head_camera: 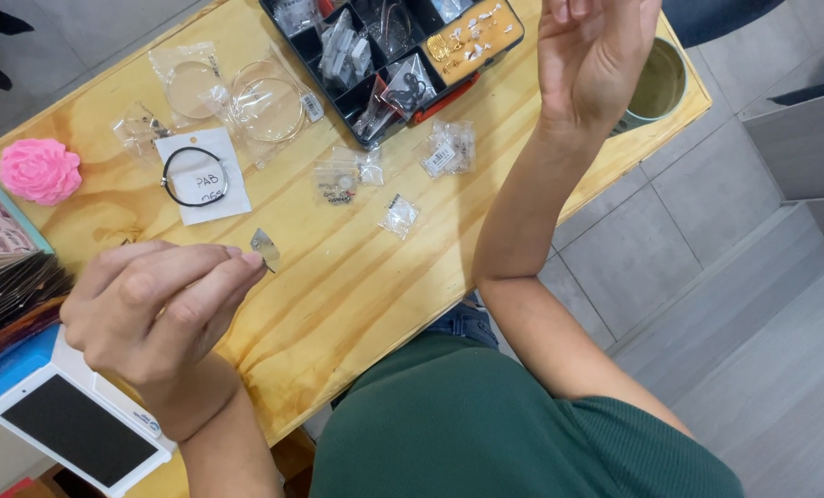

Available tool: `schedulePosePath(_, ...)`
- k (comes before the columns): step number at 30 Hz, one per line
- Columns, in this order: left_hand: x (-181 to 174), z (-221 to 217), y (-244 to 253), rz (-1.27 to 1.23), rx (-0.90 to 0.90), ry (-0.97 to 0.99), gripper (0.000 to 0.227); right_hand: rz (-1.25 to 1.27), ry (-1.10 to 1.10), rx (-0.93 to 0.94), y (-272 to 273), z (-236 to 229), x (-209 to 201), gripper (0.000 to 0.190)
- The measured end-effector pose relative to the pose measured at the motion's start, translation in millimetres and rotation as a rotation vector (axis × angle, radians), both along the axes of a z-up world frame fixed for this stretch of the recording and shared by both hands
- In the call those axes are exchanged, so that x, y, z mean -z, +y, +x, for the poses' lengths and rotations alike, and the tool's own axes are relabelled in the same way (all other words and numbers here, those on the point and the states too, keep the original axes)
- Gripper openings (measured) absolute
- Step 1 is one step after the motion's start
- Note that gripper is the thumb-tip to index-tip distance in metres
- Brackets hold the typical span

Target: The person handles small jewelry items and places them into clear plastic bags on a wooden table. They seal the bags and arrange them alongside other packaged items and a black organizer tray.

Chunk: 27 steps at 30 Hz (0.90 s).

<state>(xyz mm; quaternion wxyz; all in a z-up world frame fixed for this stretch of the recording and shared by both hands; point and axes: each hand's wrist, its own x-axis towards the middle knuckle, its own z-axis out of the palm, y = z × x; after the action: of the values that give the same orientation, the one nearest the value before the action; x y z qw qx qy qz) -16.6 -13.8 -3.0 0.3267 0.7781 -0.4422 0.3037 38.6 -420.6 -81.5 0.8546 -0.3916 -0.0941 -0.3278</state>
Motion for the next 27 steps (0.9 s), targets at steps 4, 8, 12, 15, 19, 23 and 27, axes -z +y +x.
schedulePosePath(4,-3,-5,-1,0.01,-0.013,0.026,0.014,0.004,-0.026,0.067,-17,-7,26,0.021)
schedulePosePath(8,-4,-6,-4,-0.013,-0.046,0.016,0.014,-0.085,0.136,0.205,4,-2,2,0.022)
schedulePosePath(12,-2,-3,1,-0.027,-0.049,0.019,0.015,-0.775,-0.056,0.431,66,-20,-47,0.037)
schedulePosePath(15,1,5,11,0.092,0.064,-0.015,0.014,-0.921,-0.076,0.735,105,-33,-66,0.051)
schedulePosePath(19,12,11,6,-0.075,0.107,-0.18,0.01,-0.96,-0.041,0.759,119,-37,-72,0.061)
schedulePosePath(23,11,8,5,-0.064,0.095,-0.157,0.01,-0.936,-0.067,0.777,120,-35,-73,0.061)
schedulePosePath(27,5,3,1,-0.039,0.063,-0.108,0.011,-0.909,-0.086,0.766,121,-42,-78,0.063)
